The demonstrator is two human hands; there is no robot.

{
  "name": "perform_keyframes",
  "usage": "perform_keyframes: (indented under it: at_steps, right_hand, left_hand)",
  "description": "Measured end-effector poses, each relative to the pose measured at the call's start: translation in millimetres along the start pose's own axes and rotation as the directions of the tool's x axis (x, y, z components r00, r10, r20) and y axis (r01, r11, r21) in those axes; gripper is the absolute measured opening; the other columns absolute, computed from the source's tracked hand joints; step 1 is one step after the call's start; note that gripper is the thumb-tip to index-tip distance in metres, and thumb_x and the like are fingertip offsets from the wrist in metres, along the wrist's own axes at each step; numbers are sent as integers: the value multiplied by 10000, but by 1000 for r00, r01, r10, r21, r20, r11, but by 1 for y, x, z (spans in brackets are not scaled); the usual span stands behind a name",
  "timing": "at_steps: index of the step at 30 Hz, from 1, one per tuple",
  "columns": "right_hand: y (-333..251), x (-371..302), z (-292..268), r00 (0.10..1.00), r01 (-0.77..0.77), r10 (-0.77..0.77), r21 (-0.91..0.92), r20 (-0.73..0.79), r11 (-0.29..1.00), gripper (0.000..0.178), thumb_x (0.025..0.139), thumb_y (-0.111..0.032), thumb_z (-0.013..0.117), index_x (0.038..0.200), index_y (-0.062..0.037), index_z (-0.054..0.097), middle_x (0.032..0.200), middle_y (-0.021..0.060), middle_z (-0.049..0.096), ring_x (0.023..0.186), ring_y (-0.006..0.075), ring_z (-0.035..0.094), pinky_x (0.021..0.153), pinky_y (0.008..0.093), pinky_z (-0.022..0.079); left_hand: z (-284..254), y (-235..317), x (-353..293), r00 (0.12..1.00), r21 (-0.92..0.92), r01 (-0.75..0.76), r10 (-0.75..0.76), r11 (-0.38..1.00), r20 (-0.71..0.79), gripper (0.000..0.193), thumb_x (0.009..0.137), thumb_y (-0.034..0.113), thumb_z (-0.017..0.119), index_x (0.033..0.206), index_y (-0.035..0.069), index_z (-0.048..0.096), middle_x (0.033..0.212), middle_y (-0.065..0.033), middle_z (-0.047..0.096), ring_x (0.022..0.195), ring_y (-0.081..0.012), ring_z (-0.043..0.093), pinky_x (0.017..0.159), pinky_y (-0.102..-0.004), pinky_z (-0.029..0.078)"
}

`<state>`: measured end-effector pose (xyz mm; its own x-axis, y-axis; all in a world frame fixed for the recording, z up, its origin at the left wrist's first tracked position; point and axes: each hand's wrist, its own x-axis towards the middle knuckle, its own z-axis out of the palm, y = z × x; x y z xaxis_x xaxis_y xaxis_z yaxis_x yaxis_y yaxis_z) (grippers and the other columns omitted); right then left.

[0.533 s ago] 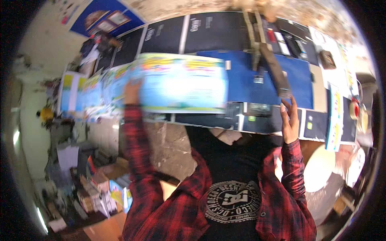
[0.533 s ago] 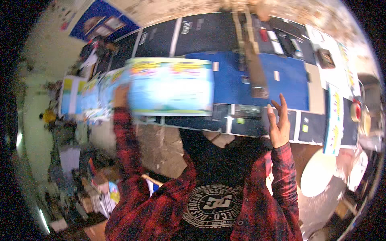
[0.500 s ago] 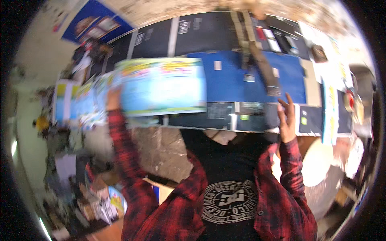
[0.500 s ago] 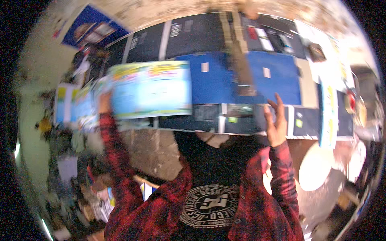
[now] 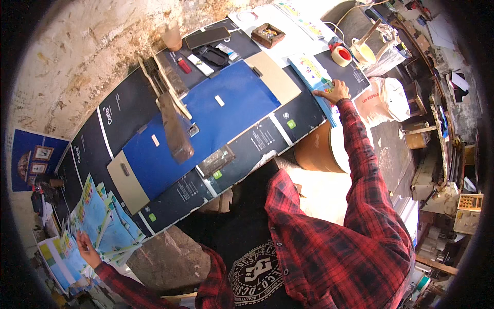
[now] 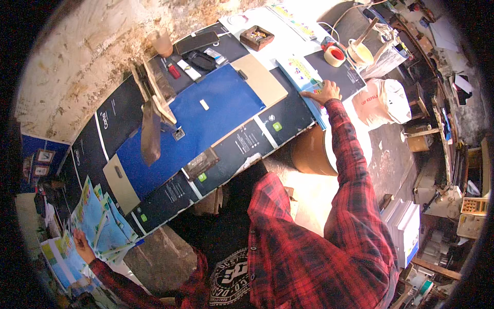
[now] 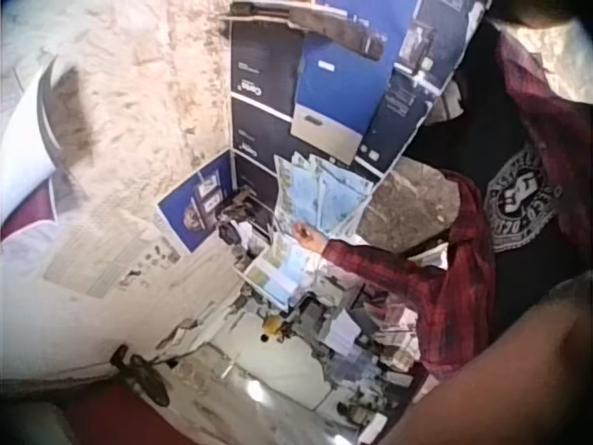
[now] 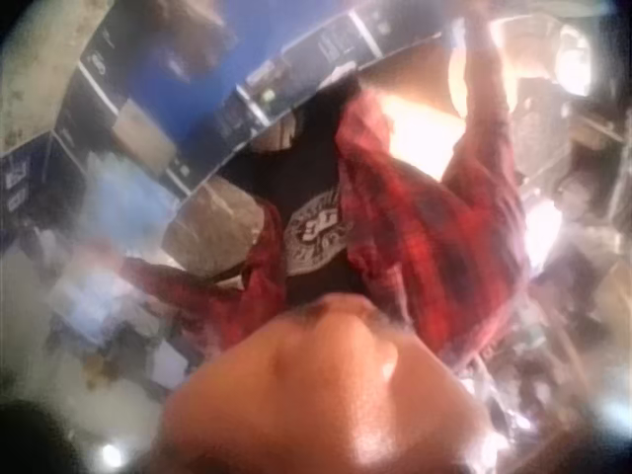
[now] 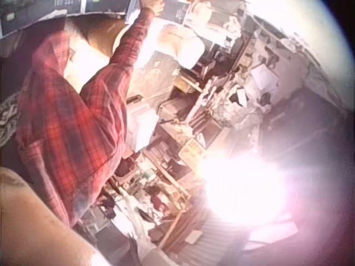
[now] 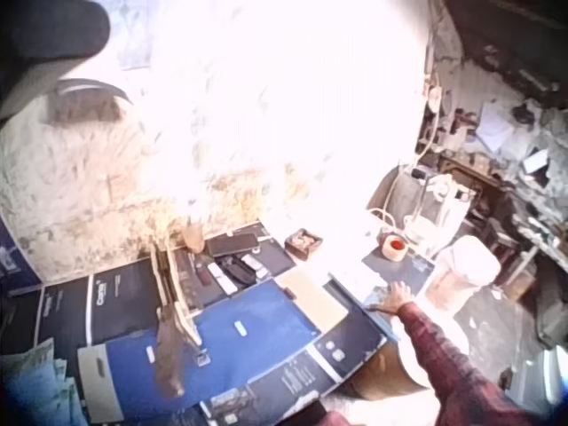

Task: The person uses a manual paper cutter to trim a stack of printed sheets. They repeatedly align the sheets against the guide, press down the lever to cut, and stack the trimmed pieces. The person also briefly handles a small plastic container and a piece of tape.

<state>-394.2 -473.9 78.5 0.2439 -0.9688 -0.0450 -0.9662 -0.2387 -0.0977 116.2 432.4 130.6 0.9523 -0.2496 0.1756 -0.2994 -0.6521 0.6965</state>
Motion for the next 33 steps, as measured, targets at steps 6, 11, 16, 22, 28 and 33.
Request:
perform_keyframes:
  at_steps: [6, 11, 16, 22, 28, 33]
  right_hand:
    - [-10, 39, 8, 980, 60, -40, -101, 193, 993, 1289, 394, -813, 821, 1326, 19, 505, 1305, 209, 558, 1266, 341, 512, 1082, 429, 394]
    - [3, 54, 20, 959, 74, -45, -96, 280, 993, 1249, 387, -792, 842, 1275, 22, 510, 1237, 204, 611, 1146, 321, 616, 994, 385, 470]
    - [11, 26, 18, 995, 8, -34, 285, 89, 958, 1136, 456, -624, 926, 1279, 19, 478, 1152, 232, 629, 1087, 318, 638, 944, 395, 505]
    - [31, 14, 8, 990, 77, -131, 620, 43, 781, 466, 856, -427, 761, 1053, -23, 642, 858, 56, 667, 755, 115, 633, 661, 285, 495]
    - [-47, -111, -96, 709, 205, -682, 875, 176, 439, 274, 903, -201, 730, 1047, 23, 663, 799, -11, 642, 722, 71, 575, 644, 245, 445]
    - [-134, -137, -89, 428, 269, -832, 829, 354, 491, 287, 855, -275, 777, 849, -7, 675, 703, 0, 583, 688, 88, 525, 608, 292, 406]
  left_hand:
    - [16, 160, -58, 994, -15, -33, 35, 999, 105, 444, 1012, 189, 565, 1406, -3, 490, 1288, -156, 603, 1199, -211, 555, 1072, -345, 372]
    - [40, 279, -92, 991, -48, -105, 109, 993, 82, 463, 957, 96, 587, 1388, -42, 488, 1293, -188, 594, 1212, -269, 548, 1093, -387, 353]
    - [129, 366, -119, 614, -549, -543, 747, 635, 255, 411, 797, 292, 763, 1075, 6, 666, 984, -131, 736, 986, -315, 673, 911, -489, 478]
    - [294, 432, -138, 511, -841, 43, 712, 539, 482, 370, 846, 0, 733, 1196, -23, 617, 1031, -113, 725, 1006, -219, 682, 877, -339, 514]
    - [349, 442, -119, 747, -676, -453, 661, 581, 68, 932, 781, 413, 815, 1461, -16, 343, 1464, -228, 440, 1346, -343, 449, 1133, -477, 321]
    - [335, 375, -131, 668, -641, -359, 666, 679, 331, 587, 782, 335, 832, 1196, -24, 623, 1223, -216, 638, 1231, -362, 573, 1043, -457, 428]
